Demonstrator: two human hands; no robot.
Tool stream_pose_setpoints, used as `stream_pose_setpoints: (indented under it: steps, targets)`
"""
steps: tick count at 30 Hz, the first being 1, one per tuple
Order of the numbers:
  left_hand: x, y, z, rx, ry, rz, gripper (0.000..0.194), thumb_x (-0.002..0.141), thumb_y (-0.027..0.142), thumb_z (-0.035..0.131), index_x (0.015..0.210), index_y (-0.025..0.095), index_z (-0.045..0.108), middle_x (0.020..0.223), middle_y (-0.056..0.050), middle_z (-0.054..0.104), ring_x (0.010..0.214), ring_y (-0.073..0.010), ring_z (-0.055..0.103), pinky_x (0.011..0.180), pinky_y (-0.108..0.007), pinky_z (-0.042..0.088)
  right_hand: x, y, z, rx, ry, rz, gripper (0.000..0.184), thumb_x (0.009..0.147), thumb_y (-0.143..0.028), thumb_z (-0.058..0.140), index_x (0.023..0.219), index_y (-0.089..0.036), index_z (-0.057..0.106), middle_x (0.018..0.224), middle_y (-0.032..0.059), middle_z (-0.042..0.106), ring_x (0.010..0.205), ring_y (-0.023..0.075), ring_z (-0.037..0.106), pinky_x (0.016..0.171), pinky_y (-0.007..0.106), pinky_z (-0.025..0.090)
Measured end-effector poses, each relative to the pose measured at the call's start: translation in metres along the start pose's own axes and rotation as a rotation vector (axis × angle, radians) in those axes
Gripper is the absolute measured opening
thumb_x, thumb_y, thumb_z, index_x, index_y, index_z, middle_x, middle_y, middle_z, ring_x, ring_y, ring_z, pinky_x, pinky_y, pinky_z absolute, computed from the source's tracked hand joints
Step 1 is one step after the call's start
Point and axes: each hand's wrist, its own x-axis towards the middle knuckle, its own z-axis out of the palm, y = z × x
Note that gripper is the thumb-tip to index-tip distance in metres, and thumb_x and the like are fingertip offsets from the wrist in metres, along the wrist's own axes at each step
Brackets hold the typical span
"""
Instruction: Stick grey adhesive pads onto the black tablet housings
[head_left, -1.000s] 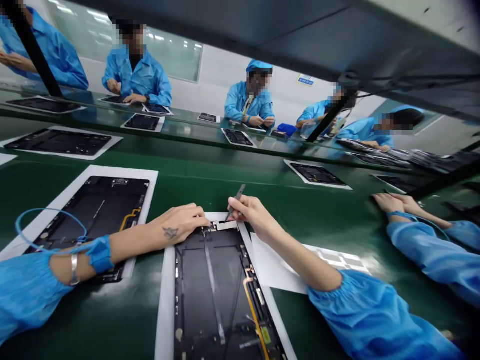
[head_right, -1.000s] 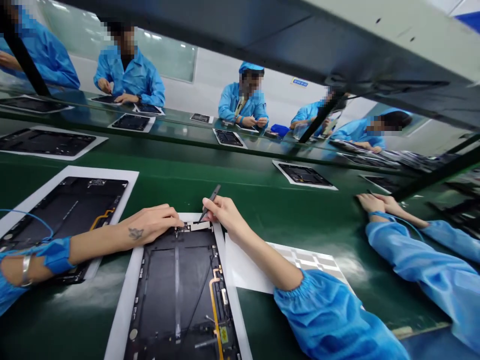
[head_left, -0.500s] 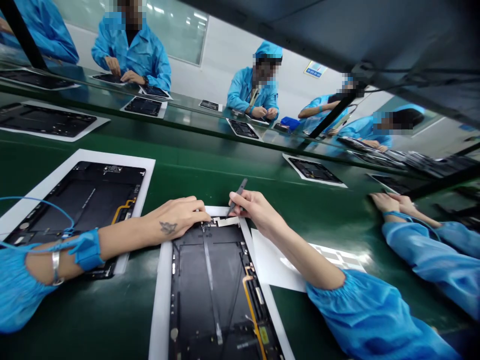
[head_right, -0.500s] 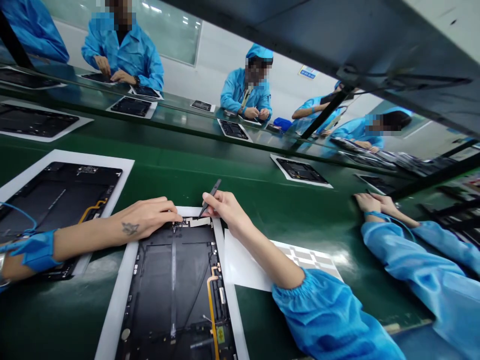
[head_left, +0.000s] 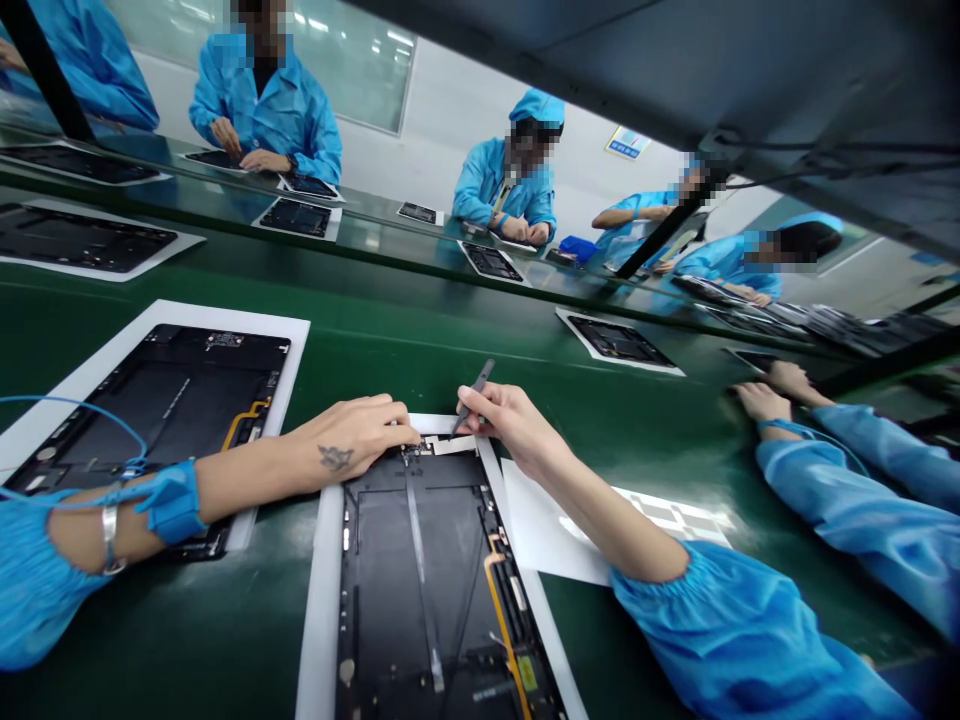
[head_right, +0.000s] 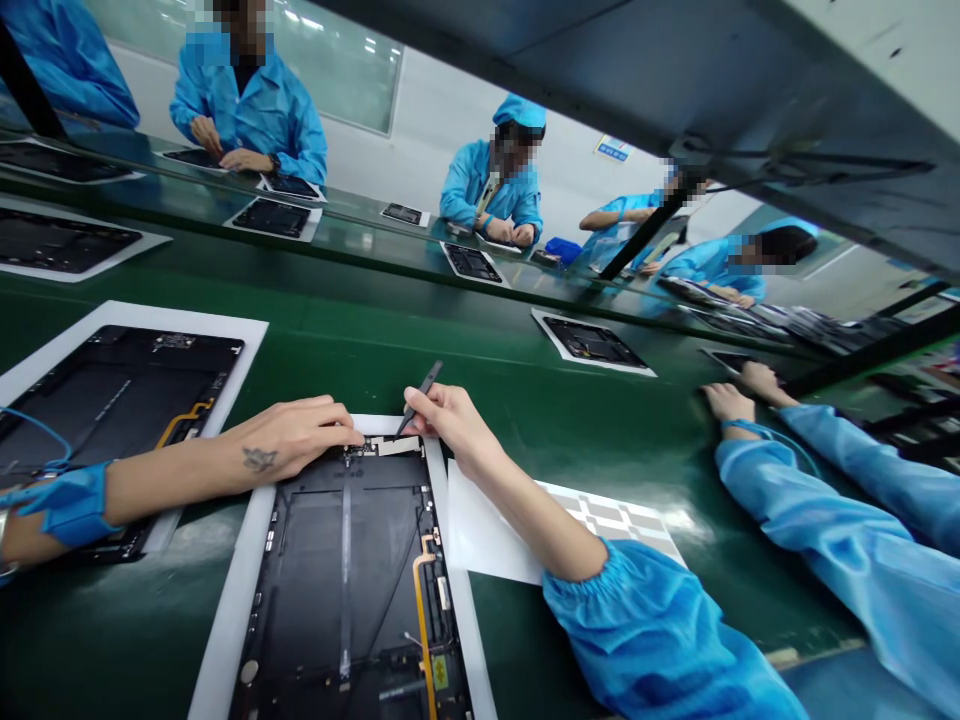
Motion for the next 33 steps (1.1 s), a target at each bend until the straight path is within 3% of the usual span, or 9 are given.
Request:
stream_pose_setpoints:
  steps: [9,26,33]
  targets:
    - [-0.0003,-0.0001,0.0011,-0.001,0.000,-0.004,0.040,0.087,-0.002,0.039,0.112,0.022,0.059,0.102,-0.003,0.062,0.086,-0.0179,0.052,0.070,-0.027,0.043,-0.0003,0.0002,0.0004,0.000,-0.002,-0.032,0.054,0.059,-0.067,0.081,0.063,-0.019,0.056,0.051,-0.0048,0.050,0.053,0.0127,0.056,0.063,0.029,0.052]
    - [0.0008,0.0010,0.0005,-0.007,-0.044,-0.031,0.053,0.086,-0.003,0.040,0.126,0.027,0.056,0.106,-0.004,0.059,0.087,-0.0176,0.051,0.066,-0.025,0.041,0.0004,-0.0015,0.0010,-0.023,-0.026,-0.049,0.048,0.066,-0.061,0.078,0.064,-0.020,0.054,0.051,-0.0049,0.051,0.052,0.0116,0.055,0.059,0.027,0.049]
    - [0.0008,0.0005,0.0008,-0.009,-0.064,-0.024,0.058,0.084,-0.005,0.042,0.129,0.028,0.055,0.105,-0.004,0.053,0.086,-0.0179,0.049,0.063,-0.025,0.038,0.0018,0.0047,0.0010,-0.082,-0.035,-0.172,0.047,0.071,-0.064,0.072,0.066,-0.020,0.054,0.052,-0.0049,0.049,0.052,0.0125,0.052,0.057,0.027,0.045]
